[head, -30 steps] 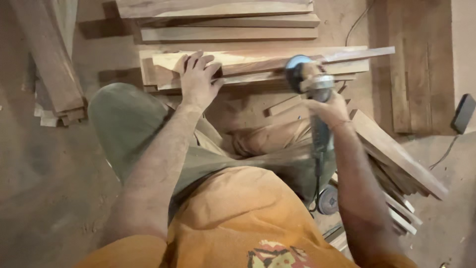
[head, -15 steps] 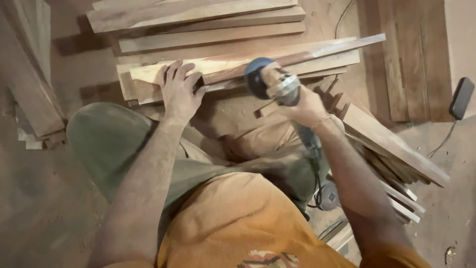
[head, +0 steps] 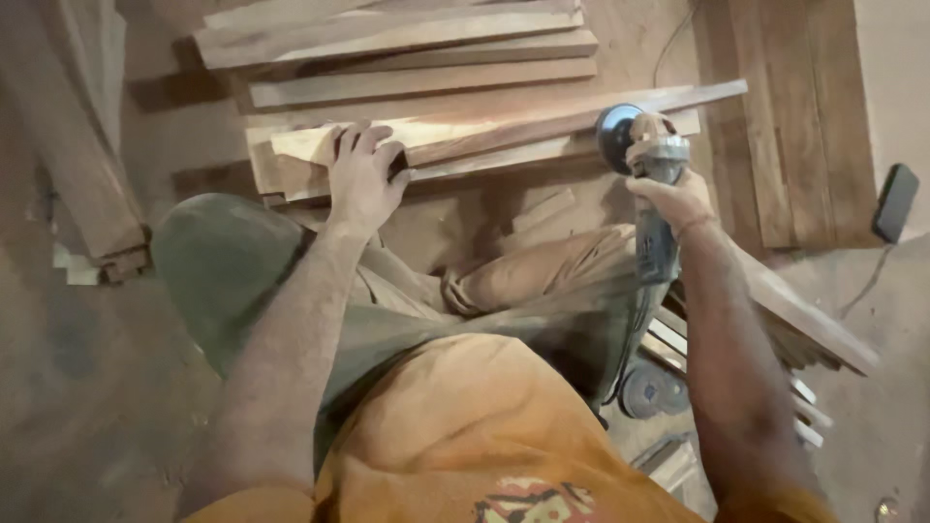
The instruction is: The person sits on the workshop floor sanding long wooden strips with an angle grinder fitted with a sanding disc. They hold each strip steady with one hand, run the grinder along the wood surface, then set the finished strip aside and pick up the next one.
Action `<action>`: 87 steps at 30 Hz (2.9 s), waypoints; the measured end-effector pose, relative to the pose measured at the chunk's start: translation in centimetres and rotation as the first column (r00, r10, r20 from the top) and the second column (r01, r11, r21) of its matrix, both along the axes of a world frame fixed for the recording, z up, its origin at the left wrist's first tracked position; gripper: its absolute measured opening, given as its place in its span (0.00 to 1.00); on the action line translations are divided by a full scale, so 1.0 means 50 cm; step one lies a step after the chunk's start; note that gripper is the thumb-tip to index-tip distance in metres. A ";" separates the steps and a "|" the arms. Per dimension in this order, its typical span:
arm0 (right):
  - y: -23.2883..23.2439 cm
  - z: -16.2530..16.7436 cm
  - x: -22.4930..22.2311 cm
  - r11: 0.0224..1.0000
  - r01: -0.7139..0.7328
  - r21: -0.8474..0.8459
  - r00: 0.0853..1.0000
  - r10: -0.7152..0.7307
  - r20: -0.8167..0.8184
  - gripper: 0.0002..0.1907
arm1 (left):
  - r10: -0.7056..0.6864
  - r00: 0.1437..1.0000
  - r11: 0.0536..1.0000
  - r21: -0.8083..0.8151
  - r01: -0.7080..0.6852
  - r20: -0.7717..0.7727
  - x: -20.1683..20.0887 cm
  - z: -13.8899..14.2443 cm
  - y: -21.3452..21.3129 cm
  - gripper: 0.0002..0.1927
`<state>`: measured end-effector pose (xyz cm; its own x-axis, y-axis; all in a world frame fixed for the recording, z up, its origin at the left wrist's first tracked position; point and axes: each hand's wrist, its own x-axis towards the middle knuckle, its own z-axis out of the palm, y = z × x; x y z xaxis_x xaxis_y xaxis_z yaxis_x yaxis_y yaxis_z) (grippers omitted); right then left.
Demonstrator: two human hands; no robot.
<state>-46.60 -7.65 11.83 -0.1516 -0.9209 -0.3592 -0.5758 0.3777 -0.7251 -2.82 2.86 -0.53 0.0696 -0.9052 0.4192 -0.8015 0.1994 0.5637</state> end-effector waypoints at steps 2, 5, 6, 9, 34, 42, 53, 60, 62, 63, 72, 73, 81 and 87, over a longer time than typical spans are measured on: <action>0.026 0.004 0.012 0.999 -0.035 -0.022 0.999 0.034 -0.013 0.23 | -0.046 0.998 0.996 0.073 0.043 0.051 0.026 0.012 0.001 0.18; 0.076 0.011 0.046 0.988 -0.146 -0.050 0.985 0.140 -0.099 0.23 | -0.122 0.981 0.966 0.244 0.083 0.152 0.093 0.033 0.004 0.17; 0.092 0.011 0.064 0.979 -0.193 -0.059 0.974 0.184 -0.136 0.23 | -0.148 0.970 0.954 0.286 0.089 0.193 0.122 0.039 0.011 0.16; 0.119 0.012 0.133 0.910 -0.392 -0.131 0.909 0.362 -0.205 0.26 | -0.129 0.969 0.956 0.286 0.064 0.213 0.180 0.052 0.040 0.19; 0.051 -0.022 0.204 0.865 -0.501 0.012 0.802 0.469 -0.370 0.36 | -0.068 0.982 0.931 0.364 -0.001 0.175 0.190 0.055 0.025 0.16; -0.010 -0.051 0.027 0.986 -0.157 0.047 0.984 0.161 -0.082 0.31 | -0.063 0.986 0.941 0.338 0.006 0.157 0.187 0.061 0.032 0.13; 0.107 -0.045 0.202 0.897 -0.435 -0.073 0.882 0.408 -0.234 0.36 | -0.066 0.988 0.933 0.361 0.011 0.140 0.168 0.091 0.031 0.12; 0.080 -0.033 0.226 0.872 -0.489 -0.006 0.828 0.462 -0.318 0.40 | -0.051 0.986 0.950 0.312 -0.002 0.159 0.159 0.097 0.022 0.15; 0.048 -0.033 0.175 0.898 -0.438 0.048 0.845 0.429 -0.318 0.37 | -0.053 0.983 0.957 0.291 0.000 0.175 0.163 0.088 0.021 0.17; 0.030 -0.034 0.141 0.908 -0.412 0.074 0.853 0.412 -0.321 0.36 | -0.055 0.983 0.953 0.304 -0.001 0.174 0.164 0.082 0.020 0.17; -0.076 -0.016 -0.061 0.991 -0.084 0.108 0.947 0.113 -0.302 0.29 | -0.037 0.985 0.942 0.336 -0.021 0.166 0.163 0.081 0.018 0.18; -0.075 -0.010 -0.068 0.994 -0.016 0.105 0.971 0.040 -0.235 0.29 | -0.037 0.985 0.944 0.330 -0.021 0.168 0.163 0.086 0.021 0.17; 0.020 0.004 -0.082 0.993 0.013 -0.119 1.000 -0.013 -0.002 0.25 | -0.088 0.962 0.961 0.276 0.014 0.257 0.116 0.093 -0.003 0.31; 0.077 0.029 -0.016 0.981 -0.115 -0.157 0.993 0.119 0.019 0.26 | -0.185 0.945 0.917 0.393 0.067 0.270 0.024 0.062 -0.064 0.26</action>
